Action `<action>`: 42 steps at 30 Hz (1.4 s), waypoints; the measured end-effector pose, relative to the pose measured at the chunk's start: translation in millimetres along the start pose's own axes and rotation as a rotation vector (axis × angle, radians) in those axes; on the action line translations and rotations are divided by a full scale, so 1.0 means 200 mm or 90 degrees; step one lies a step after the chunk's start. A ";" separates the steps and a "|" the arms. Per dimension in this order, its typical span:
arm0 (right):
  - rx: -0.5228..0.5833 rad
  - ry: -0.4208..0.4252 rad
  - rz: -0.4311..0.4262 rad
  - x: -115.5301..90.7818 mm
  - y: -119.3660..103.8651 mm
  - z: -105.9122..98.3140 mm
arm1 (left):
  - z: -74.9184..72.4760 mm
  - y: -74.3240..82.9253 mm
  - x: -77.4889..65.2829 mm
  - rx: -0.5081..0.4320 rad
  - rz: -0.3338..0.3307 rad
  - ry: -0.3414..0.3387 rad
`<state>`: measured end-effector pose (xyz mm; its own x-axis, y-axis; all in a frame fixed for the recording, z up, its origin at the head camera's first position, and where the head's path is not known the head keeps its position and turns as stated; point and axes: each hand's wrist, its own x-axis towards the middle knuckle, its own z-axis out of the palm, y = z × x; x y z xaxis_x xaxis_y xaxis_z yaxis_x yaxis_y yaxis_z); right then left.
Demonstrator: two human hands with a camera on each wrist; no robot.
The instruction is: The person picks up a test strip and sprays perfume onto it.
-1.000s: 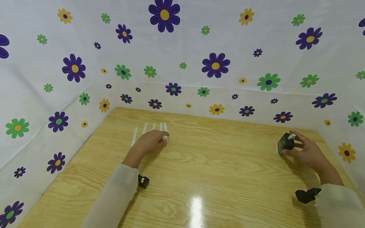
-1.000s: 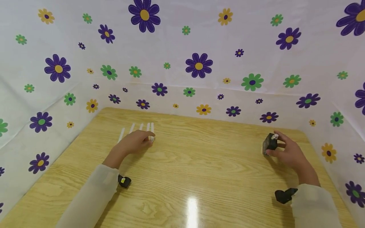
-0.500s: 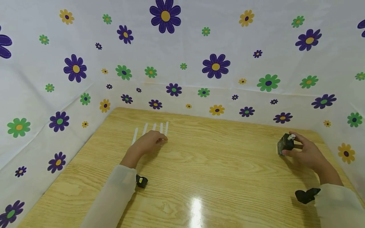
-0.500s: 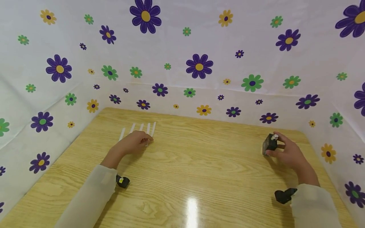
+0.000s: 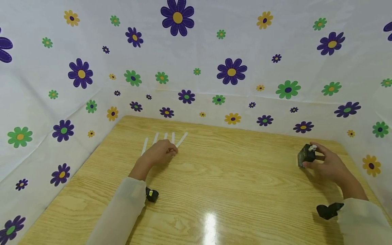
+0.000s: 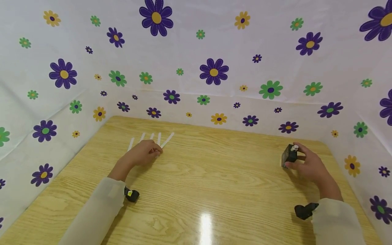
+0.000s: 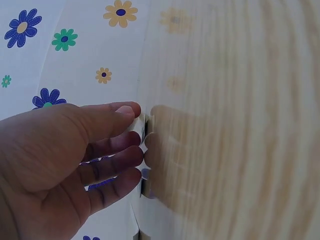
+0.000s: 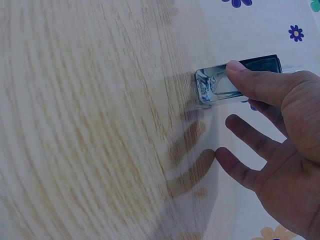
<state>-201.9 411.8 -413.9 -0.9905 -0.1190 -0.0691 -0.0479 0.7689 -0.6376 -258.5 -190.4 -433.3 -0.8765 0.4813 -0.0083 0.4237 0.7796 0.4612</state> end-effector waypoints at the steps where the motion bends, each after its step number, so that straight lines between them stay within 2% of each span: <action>1: -0.001 0.000 0.000 0.00 0.00 0.00 | 0.00 0.00 0.00 -0.002 -0.002 0.002; 8: -0.013 -0.001 -0.001 0.00 -0.01 0.00 | -0.01 -0.01 0.01 -0.025 -0.024 0.016; 13: -0.013 0.002 -0.003 0.00 -0.02 0.00 | -0.01 -0.01 0.01 -0.044 -0.039 0.011; 22: 0.037 0.063 -0.005 0.00 -0.04 0.06 | -0.03 0.00 0.02 -0.083 -0.052 0.014; 32: 0.019 0.106 -0.046 0.00 -0.13 0.09 | 0.00 0.01 0.04 -0.107 -0.029 0.075; 39: -0.002 0.140 -0.077 0.01 -0.24 0.10 | 0.03 0.03 0.07 -0.168 -0.027 0.124; 42: -0.017 0.148 -0.113 0.02 -0.29 0.10 | 0.06 0.04 0.09 -0.200 -0.030 0.130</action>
<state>-199.7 354.7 -393.2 -0.9692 -0.1076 0.2214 -0.2229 0.7654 -0.6037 -267.7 -170.6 -439.9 -0.9344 0.3329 0.1270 0.3189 0.6226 0.7146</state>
